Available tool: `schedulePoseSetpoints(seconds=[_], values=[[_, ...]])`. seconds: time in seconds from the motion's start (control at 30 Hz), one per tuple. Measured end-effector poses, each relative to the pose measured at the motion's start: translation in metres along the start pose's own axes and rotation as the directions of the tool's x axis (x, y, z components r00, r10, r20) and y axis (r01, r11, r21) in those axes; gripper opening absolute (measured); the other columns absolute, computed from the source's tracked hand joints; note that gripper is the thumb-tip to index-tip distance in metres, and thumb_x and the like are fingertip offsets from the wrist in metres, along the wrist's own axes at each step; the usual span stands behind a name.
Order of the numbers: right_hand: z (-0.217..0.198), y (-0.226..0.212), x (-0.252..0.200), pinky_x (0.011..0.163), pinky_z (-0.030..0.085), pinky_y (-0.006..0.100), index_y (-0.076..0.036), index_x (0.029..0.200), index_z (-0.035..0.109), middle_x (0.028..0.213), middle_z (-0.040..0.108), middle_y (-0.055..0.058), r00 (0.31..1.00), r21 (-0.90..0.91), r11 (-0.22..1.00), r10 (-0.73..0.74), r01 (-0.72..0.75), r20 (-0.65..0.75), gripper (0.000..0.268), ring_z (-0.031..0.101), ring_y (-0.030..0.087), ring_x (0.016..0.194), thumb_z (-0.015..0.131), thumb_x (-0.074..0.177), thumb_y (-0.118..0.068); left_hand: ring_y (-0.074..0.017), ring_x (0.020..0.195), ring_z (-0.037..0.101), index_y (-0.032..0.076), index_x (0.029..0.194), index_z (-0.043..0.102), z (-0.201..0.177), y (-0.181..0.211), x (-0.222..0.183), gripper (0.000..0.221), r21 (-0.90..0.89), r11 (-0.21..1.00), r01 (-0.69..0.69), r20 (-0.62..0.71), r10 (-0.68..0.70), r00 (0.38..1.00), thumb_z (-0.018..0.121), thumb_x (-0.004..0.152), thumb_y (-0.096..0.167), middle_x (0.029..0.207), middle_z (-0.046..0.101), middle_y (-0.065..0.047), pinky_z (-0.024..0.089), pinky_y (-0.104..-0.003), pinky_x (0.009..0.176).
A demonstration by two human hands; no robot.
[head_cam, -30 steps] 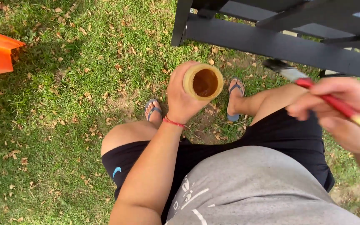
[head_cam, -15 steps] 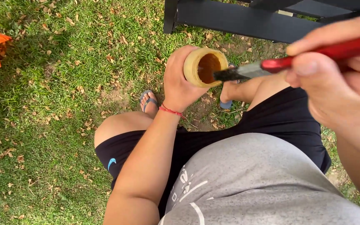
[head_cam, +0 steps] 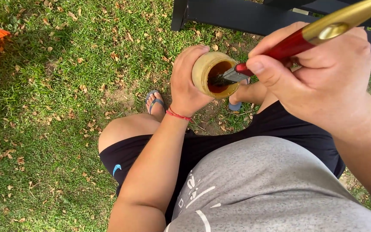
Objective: Painting a wooden chair with black paint using a paintbrush and a small container while sitting outdoors.
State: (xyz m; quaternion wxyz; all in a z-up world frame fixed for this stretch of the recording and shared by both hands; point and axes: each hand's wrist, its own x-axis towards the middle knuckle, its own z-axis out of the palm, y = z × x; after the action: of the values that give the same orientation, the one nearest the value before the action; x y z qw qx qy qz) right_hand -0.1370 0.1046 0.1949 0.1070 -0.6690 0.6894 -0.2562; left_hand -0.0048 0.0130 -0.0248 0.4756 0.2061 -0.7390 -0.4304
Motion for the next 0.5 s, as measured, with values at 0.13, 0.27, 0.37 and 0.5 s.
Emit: schedulePoseSetpoints(seconds=[0.13, 0.27, 0.37, 0.5], values=[[0.0004, 0.0048, -0.0007, 0.070, 0.042, 0.028, -0.004, 0.100, 0.078, 0.089, 0.073, 0.002, 0.998, -0.131, 0.991, 0.002, 0.005, 0.060, 0.017, 0.068, 0.017, 0.081, 0.071, 0.109, -0.017, -0.0282, 0.123, 0.062, 0.010, 0.128, 0.053, -0.0004, 0.0005, 0.0012, 0.068, -0.003, 1.000, -0.007, -0.002, 0.007, 1.000, 0.081, 0.079, 0.049, 0.127, 0.061, -0.009, 0.049, -0.044, 0.111], [0.0001, 0.0044, 0.0012, 0.068, 0.041, 0.027, -0.003, 0.097, 0.077, 0.089, 0.074, 0.003, 0.998, -0.084, 0.996, -0.005, 0.011, 0.070, 0.018, 0.067, 0.016, 0.078, 0.070, 0.108, -0.016, -0.0277, 0.125, 0.061, 0.012, 0.128, 0.052, -0.0002, 0.0006, 0.0001, 0.072, 0.003, 1.000, 0.002, 0.010, -0.002, 1.000, 0.084, 0.076, 0.050, 0.129, 0.061, -0.009, 0.047, -0.043, 0.111], [0.0003, 0.0022, 0.0040, 0.069, 0.042, 0.026, -0.003, 0.095, 0.077, 0.088, 0.074, 0.003, 0.996, -0.064, 0.998, -0.001, 0.007, 0.089, 0.020, 0.067, 0.014, 0.076, 0.068, 0.107, -0.016, -0.0280, 0.124, 0.061, 0.011, 0.129, 0.052, -0.0005, 0.0018, 0.0001, 0.071, 0.016, 1.000, -0.016, -0.001, 0.016, 1.000, 0.083, 0.078, 0.049, 0.129, 0.060, -0.009, 0.048, -0.043, 0.112], [0.0036, 0.0047, 0.0036, 0.072, 0.044, 0.029, -0.002, 0.096, 0.077, 0.096, 0.075, 0.006, 0.996, -0.062, 0.998, -0.027, 0.033, 0.080, 0.019, 0.068, 0.018, 0.082, 0.069, 0.107, -0.015, -0.0287, 0.124, 0.061, 0.011, 0.129, 0.051, -0.0002, 0.0015, 0.0010, 0.070, 0.009, 0.999, -0.035, -0.001, 0.035, 0.999, 0.084, 0.079, 0.047, 0.128, 0.060, -0.010, 0.049, -0.044, 0.112]])
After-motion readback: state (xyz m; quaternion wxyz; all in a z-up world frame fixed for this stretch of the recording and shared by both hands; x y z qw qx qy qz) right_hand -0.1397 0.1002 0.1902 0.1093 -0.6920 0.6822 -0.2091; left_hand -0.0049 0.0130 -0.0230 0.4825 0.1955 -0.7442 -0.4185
